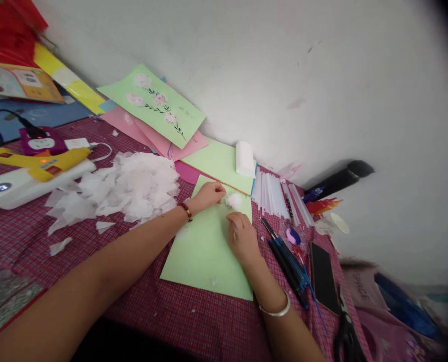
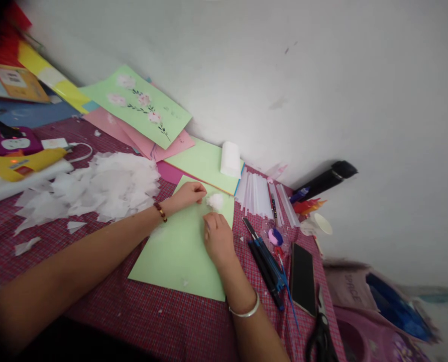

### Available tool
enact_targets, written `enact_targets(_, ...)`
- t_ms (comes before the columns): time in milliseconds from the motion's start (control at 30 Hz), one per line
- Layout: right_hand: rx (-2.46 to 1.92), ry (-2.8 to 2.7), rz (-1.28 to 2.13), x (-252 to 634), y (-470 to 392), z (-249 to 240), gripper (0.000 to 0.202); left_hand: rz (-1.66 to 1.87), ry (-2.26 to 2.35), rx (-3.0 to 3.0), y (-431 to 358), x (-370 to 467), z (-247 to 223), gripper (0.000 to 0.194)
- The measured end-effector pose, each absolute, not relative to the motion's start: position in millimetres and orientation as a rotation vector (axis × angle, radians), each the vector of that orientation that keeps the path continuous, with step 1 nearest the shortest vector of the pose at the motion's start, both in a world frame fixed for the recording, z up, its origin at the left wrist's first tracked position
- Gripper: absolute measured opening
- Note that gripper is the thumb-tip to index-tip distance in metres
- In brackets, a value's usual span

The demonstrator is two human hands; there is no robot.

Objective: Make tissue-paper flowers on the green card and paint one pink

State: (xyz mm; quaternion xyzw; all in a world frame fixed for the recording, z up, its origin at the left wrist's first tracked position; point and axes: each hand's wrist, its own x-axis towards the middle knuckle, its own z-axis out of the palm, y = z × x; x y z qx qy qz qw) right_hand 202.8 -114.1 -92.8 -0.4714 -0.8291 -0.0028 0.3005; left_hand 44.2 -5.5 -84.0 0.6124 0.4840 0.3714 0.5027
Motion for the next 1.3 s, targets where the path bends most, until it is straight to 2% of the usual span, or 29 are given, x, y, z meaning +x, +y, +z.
enact_targets(133,-1.225,-2.189,0.086,203.2,-116.0,-92.7,0.021,0.912,1.151,1.425,-6.1,45.2,-82.7,0.007)
enact_targets(367,-1.087,-0.914,0.667,222.3,-112.1,-85.1,0.018,0.994,1.096,1.297,4.9,26.9,-52.0,0.005)
enact_targets(500,-1.019,-0.776,1.029,220.8,-105.9,-87.8,0.022,1.027,0.944,1.366,8.3,8.8,-20.9,0.012)
enact_targets(567,-1.014,-0.797,1.105,219.5,-103.8,-90.4,0.023,0.91,0.929,1.515,8.2,-1.4,-10.7,0.012)
enact_targets(733,-1.027,-0.858,1.128,220.1,-101.4,-95.9,0.025,0.219,1.124,2.133,2.4,-35.5,-7.8,0.002)
enact_targets(833,-1.031,-0.87,1.123,220.1,-101.0,-97.7,0.027,-0.075,1.27,2.306,-5.2,-51.2,-18.9,0.01)
enact_targets(933,-1.022,-0.851,1.105,219.3,-100.8,-98.0,0.025,-0.076,1.334,2.303,-13.2,-55.6,-33.4,0.018)
enact_targets(1033,-1.0,-0.809,1.079,219.2,-100.9,-97.6,0.023,-0.042,1.329,2.26,-18.9,-51.7,-37.9,0.009)
enact_targets(1167,-0.991,-0.773,1.062,219.7,-99.9,-97.9,0.024,0.077,1.273,2.186,-19.7,-40.3,-16.9,0.004)
enact_targets(1300,-1.025,-0.792,1.053,217.5,-97.1,-99.1,0.026,0.348,1.069,1.985,-12.9,-17.4,6.6,0.009)
